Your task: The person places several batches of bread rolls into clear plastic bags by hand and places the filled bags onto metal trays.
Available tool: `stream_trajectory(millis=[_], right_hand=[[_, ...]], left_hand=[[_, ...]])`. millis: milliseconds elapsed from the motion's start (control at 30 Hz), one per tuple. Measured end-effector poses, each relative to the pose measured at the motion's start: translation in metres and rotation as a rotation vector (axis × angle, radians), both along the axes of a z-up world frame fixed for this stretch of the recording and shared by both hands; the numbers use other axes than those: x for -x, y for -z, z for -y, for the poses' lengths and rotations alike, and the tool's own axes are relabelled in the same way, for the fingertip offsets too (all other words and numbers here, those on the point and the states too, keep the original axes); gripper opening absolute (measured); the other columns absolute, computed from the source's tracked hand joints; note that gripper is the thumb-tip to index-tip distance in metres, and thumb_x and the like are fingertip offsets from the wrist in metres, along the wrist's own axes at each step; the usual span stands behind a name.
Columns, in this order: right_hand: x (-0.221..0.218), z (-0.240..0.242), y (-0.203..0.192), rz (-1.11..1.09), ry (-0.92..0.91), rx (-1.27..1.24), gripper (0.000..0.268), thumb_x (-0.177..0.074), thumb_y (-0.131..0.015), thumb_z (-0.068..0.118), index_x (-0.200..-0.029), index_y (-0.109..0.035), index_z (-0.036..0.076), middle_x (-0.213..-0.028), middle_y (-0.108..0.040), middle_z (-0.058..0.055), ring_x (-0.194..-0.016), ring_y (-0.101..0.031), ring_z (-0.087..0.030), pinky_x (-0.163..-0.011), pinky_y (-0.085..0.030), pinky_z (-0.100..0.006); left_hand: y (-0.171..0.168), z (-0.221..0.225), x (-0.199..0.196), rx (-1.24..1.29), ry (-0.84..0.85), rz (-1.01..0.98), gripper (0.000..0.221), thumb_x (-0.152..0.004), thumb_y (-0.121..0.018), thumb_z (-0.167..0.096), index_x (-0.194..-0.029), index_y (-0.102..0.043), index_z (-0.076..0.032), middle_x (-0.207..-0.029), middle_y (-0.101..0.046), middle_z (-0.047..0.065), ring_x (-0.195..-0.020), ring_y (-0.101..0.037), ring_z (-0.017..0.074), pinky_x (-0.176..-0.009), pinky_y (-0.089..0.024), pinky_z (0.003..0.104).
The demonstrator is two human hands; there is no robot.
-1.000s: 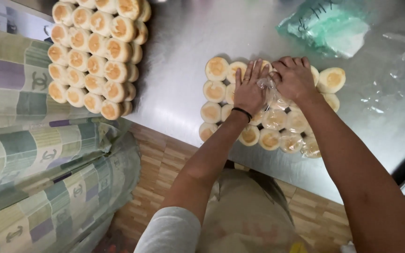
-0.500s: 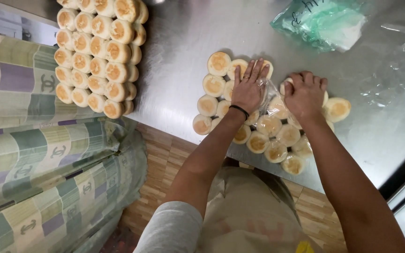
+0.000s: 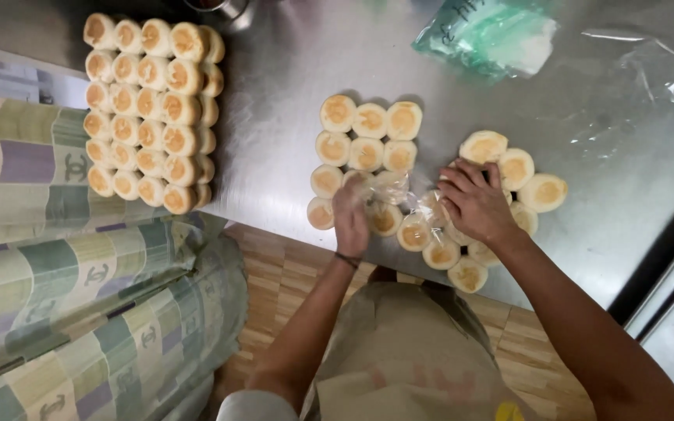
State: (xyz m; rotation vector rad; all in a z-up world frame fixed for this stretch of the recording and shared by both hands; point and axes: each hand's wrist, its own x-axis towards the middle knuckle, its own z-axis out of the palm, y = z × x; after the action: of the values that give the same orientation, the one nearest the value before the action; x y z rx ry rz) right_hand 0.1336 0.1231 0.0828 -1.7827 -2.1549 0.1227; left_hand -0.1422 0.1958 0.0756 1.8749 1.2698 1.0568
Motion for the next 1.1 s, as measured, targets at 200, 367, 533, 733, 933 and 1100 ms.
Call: stream_trajectory(millis=[200, 367, 533, 733, 933, 1100], right_hand=[[-0.023, 0.028, 0.012, 0.105, 0.146, 0.003, 0.032, -0.096, -0.062, 0.042, -0.119, -0.072, 0.022, -0.138, -0.061, 0.002, -0.136, -0.049, -0.025, -0.112, -0.027, -0.057], [-0.045, 0.054, 0.009, 0.112, 0.244, 0.031, 0.033, -0.096, -0.064, 0.036, -0.123, -0.071, 0.018, -0.131, -0.057, -0.002, -0.132, -0.049, -0.028, -0.109, -0.029, -0.054], [-0.080, 0.065, 0.010, 0.072, 0.249, -0.013, 0.040, -0.096, -0.066, 0.034, -0.132, -0.070, 0.019, -0.135, -0.059, -0.005, -0.136, -0.049, -0.029, -0.106, -0.033, -0.049], [-0.103, 0.071, 0.016, 0.025, 0.202, -0.010, 0.042, -0.093, -0.068, 0.035, -0.134, -0.070, 0.025, -0.130, -0.067, -0.001, -0.134, -0.055, -0.026, -0.105, -0.033, -0.046], [-0.093, 0.058, 0.013, 0.054, 0.209, 0.148, 0.049, -0.095, -0.064, 0.042, -0.138, -0.068, 0.018, -0.144, -0.062, -0.004, -0.142, -0.048, -0.028, -0.114, -0.026, -0.050], [-0.091, 0.056, 0.006, 0.087, 0.037, 0.253, 0.024, -0.088, -0.060, 0.037, -0.096, -0.072, 0.018, -0.118, -0.069, 0.002, -0.120, -0.058, -0.022, -0.117, -0.025, -0.050]], left_hand=[[0.042, 0.005, 0.003, -0.135, 0.311, -0.651, 0.057, -0.098, -0.042, -0.035, -0.149, -0.051, -0.013, -0.166, -0.034, 0.017, -0.155, -0.027, 0.0349, -0.121, -0.015, 0.061], [0.037, -0.052, -0.009, -0.185, 0.202, -0.723, 0.058, -0.092, -0.047, -0.030, -0.148, -0.053, -0.017, -0.163, -0.040, 0.011, -0.153, -0.031, 0.0300, -0.121, -0.014, 0.060], [-0.005, -0.039, -0.053, -0.131, 0.036, -0.300, 0.042, -0.104, -0.034, -0.029, -0.120, -0.070, -0.014, -0.146, -0.057, 0.008, -0.142, -0.047, 0.0271, -0.119, -0.020, 0.050], [-0.045, -0.031, -0.140, 1.030, -0.135, 1.763, 0.040, -0.107, -0.057, -0.044, -0.099, -0.073, -0.009, -0.093, -0.073, 0.009, -0.090, -0.075, 0.0345, -0.100, -0.057, 0.056], [-0.011, 0.015, -0.179, 0.754, -0.111, 0.542, 0.033, -0.105, -0.047, -0.032, -0.108, -0.075, -0.017, -0.108, -0.071, 0.007, -0.118, -0.062, 0.0231, -0.108, -0.046, 0.042], [0.038, 0.108, -0.190, -0.108, 0.250, -0.631, 0.048, -0.104, -0.042, -0.040, -0.142, -0.059, -0.017, -0.151, -0.055, 0.010, -0.150, -0.038, 0.0285, -0.127, -0.018, 0.058]])
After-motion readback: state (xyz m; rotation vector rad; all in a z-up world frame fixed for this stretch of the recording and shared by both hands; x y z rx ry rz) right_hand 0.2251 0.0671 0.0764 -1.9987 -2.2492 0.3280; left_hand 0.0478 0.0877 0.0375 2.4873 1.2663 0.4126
